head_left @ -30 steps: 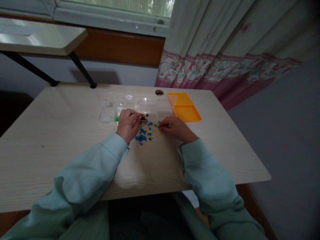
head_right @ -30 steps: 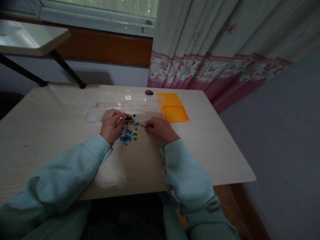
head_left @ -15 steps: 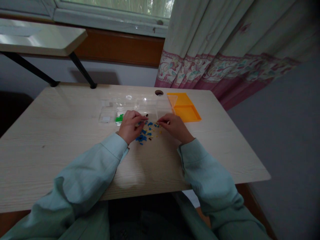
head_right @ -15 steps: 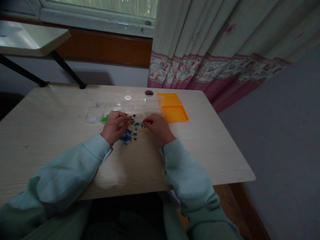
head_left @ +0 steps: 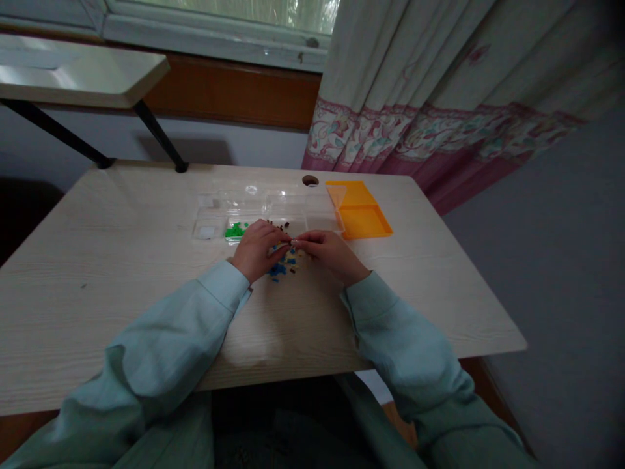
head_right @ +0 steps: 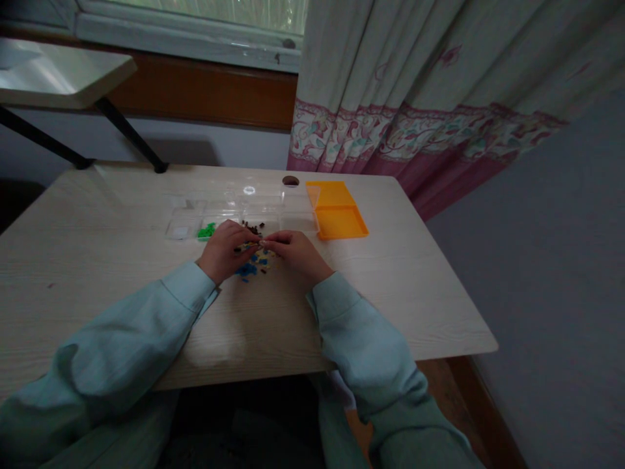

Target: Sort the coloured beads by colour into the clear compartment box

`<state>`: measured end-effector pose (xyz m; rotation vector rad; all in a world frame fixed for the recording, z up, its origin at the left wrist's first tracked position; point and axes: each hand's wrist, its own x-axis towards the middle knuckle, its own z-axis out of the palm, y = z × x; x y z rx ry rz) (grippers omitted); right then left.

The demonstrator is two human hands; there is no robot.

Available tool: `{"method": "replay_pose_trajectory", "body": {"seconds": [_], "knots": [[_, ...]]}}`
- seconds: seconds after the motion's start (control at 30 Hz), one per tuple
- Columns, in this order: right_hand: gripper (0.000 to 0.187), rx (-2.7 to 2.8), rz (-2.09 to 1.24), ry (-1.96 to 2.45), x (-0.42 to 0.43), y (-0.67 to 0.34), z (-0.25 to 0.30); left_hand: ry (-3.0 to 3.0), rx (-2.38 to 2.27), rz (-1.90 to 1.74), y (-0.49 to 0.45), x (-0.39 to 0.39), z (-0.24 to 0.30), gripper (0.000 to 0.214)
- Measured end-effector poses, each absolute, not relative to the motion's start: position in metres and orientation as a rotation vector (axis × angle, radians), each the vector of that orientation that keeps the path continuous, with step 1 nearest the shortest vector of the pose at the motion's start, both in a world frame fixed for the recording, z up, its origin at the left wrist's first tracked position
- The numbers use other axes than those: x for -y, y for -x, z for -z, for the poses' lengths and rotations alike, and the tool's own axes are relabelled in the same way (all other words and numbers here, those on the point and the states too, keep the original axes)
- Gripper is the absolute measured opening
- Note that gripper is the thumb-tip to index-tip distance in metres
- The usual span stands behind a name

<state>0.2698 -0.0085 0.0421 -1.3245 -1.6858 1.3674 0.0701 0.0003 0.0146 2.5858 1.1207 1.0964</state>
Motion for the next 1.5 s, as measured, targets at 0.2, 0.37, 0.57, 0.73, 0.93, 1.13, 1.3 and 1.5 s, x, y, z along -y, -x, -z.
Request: {"method": "replay_pose_trajectory", "body": {"seconds": [0.2,0.37,0.57,0.73,0.93,1.13,1.3,1.5], "knots": [[0.034,1.703,-1.304,1.313,0.009,-0.269,-0.040,-2.598,-1.140,-1.096,-0.069,-0.001,-0.013,0.021],[0.028,1.751,-1.116,1.374,0.006,-0.273,-0.043,-2.588,-1.153,-1.104,-0.068,-0.002,-0.013,0.021],[0.029,1.861,-0.390,1.643,0.000,-0.295,-0.052,-2.449,-1.295,-1.256,-0.067,-0.001,-0.016,0.022],[0.020,2.076,-0.253,1.799,0.001,-0.300,-0.050,-2.443,-1.353,-1.264,-0.066,0.000,-0.017,0.026],[0.019,2.199,-0.255,1.827,0.003,-0.297,-0.047,-2.413,-1.489,-1.264,-0.066,0.001,-0.018,0.025],[0.017,2.232,-0.301,1.824,0.003,-0.295,-0.048,-2.371,-1.546,-1.302,-0.066,0.000,-0.017,0.021],[0.014,2.241,-0.272,1.787,0.005,-0.293,-0.045,-2.360,-1.573,-1.286,-0.066,-0.001,-0.016,0.020],[0.009,2.235,-0.281,1.763,0.004,-0.291,-0.043,-2.334,-1.626,-1.297,-0.065,0.000,-0.015,0.018]]}}
